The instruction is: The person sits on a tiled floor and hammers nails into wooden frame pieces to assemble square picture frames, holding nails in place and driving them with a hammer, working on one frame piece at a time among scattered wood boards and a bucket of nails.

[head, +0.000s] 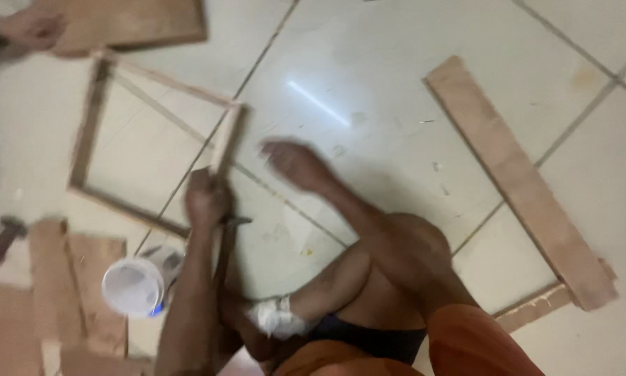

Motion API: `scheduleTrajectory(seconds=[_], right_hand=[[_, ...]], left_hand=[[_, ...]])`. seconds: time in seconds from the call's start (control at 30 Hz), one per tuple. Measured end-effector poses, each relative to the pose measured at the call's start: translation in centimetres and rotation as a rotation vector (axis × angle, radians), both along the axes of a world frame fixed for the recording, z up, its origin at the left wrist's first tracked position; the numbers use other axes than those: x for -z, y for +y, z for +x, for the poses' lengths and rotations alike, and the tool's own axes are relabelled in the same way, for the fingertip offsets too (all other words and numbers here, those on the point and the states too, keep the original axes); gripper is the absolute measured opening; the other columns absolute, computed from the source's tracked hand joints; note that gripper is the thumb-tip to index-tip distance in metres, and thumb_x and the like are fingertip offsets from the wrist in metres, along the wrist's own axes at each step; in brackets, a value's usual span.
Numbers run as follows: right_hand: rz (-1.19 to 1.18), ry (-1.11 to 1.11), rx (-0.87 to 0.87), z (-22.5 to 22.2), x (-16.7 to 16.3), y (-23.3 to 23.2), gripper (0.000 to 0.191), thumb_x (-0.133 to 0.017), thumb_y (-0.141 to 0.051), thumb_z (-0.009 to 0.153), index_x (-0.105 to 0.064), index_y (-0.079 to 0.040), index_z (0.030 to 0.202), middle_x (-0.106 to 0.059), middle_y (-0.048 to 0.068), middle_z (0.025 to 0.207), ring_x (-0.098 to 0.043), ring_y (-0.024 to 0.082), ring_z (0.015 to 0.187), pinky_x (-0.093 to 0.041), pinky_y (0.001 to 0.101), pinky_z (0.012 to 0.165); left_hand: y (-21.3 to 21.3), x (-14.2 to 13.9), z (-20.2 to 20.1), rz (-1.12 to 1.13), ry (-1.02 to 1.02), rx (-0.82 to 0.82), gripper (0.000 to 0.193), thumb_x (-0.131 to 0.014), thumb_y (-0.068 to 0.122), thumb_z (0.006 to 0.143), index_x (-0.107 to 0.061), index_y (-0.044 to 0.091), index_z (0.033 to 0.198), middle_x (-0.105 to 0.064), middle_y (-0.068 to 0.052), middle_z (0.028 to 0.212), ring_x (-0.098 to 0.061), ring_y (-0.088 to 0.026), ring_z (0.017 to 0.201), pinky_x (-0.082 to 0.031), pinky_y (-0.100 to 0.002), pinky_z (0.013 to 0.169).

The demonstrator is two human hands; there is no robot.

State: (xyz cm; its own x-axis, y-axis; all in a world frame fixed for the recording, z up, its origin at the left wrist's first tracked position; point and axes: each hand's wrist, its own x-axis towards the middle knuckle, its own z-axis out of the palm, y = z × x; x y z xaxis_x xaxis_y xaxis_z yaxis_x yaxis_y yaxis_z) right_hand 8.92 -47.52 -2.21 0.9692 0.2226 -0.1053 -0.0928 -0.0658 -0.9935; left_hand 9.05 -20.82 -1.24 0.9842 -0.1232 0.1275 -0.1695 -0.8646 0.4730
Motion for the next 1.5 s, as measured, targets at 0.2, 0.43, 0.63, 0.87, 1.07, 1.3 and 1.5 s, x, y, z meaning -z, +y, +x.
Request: scheduleTrajectory(seconds=[0.2,0.43,0.63,0.87,1.07,1.3,1.5], right_hand=[[-0.047,0.123,0.400,2.5,-3.5,-4.9,0.041,-0.064,-0.013,0.098,-0.060,-0.004,0.138,-0.073,0.010,0.130,-0.069,0.019,0.119,-0.054,0.0296,0.104],[-0.194,0.108,0.348,2.2,-4.9,-5.1,0.043,-0.067,-0.015,0.095,-0.060,-0.005,0.137,-0.071,0.012,0.131,-0.068,0.021,0.121,-0.052,0.0332,0.104],[-0.249,0.106,0.214,2.0,-5.0,-4.3,0.046,-0.069,-0.019,0.095,-0.060,-0.007,0.138,-0.067,0.012,0.135,-0.066,0.024,0.122,-0.052,0.0345,0.103],[-0.273,0.138,0.200,1.9,-4.6,-4.6,0.046,-0.070,-0.021,0.094,-0.060,-0.008,0.138,-0.070,0.011,0.133,-0.068,0.023,0.120,-0.054,0.0353,0.102],[-0.246,0.154,0.182,2.0,-4.1,-4.3,0.046,-0.069,-0.020,0.095,-0.059,-0.008,0.138,-0.069,0.010,0.134,-0.066,0.023,0.123,-0.053,0.0356,0.103],[-0.220,0.167,0.145,2.0,-3.6,-3.6,0.046,-0.068,-0.020,0.096,-0.058,-0.008,0.139,-0.068,0.010,0.136,-0.066,0.023,0.125,-0.053,0.0356,0.105],[-0.210,0.164,0.144,1.8,-3.0,-3.7,0.046,-0.068,-0.020,0.097,-0.058,-0.008,0.140,-0.066,0.011,0.137,-0.064,0.024,0.127,-0.052,0.0358,0.105]], left_hand=[[-7.0,-3.0,-7.6,-0.031,0.210,0.090,0.009,-0.069,0.006,0.092,-0.072,0.002,0.100,-0.069,-0.015,0.094,-0.068,-0.031,0.085,-0.060,-0.042,0.071],[-11.9,-2.4,-10.2,-0.049,0.080,0.452,0.024,-0.064,0.000,0.086,-0.073,0.002,0.109,-0.070,-0.016,0.098,-0.068,-0.034,0.092,-0.057,-0.044,0.079],[-17.9,-0.3,-10.3,-0.117,0.160,0.546,0.026,-0.062,0.004,0.090,-0.073,0.001,0.113,-0.069,-0.019,0.094,-0.066,-0.038,0.088,-0.054,-0.048,0.075],[-21.1,1.3,-10.1,-0.082,0.332,0.509,0.017,-0.063,0.009,0.094,-0.069,0.002,0.108,-0.070,-0.018,0.098,-0.067,-0.037,0.091,-0.054,-0.048,0.079],[-13.7,-1.8,-8.2,-0.112,0.072,0.403,0.023,-0.074,0.016,0.089,-0.073,0.005,0.108,-0.073,-0.015,0.103,-0.068,-0.032,0.097,-0.056,-0.043,0.088],[-11.3,-4.7,-9.5,-0.045,0.148,0.523,0.039,-0.083,0.024,0.076,-0.074,0.001,0.106,-0.074,-0.014,0.098,-0.069,-0.029,0.093,-0.052,-0.044,0.080],[-11.8,-2.1,-11.5,0.085,0.073,0.470,0.018,-0.074,0.006,0.090,-0.077,0.009,0.107,-0.076,-0.006,0.101,-0.069,-0.023,0.097,-0.046,-0.042,0.082]])
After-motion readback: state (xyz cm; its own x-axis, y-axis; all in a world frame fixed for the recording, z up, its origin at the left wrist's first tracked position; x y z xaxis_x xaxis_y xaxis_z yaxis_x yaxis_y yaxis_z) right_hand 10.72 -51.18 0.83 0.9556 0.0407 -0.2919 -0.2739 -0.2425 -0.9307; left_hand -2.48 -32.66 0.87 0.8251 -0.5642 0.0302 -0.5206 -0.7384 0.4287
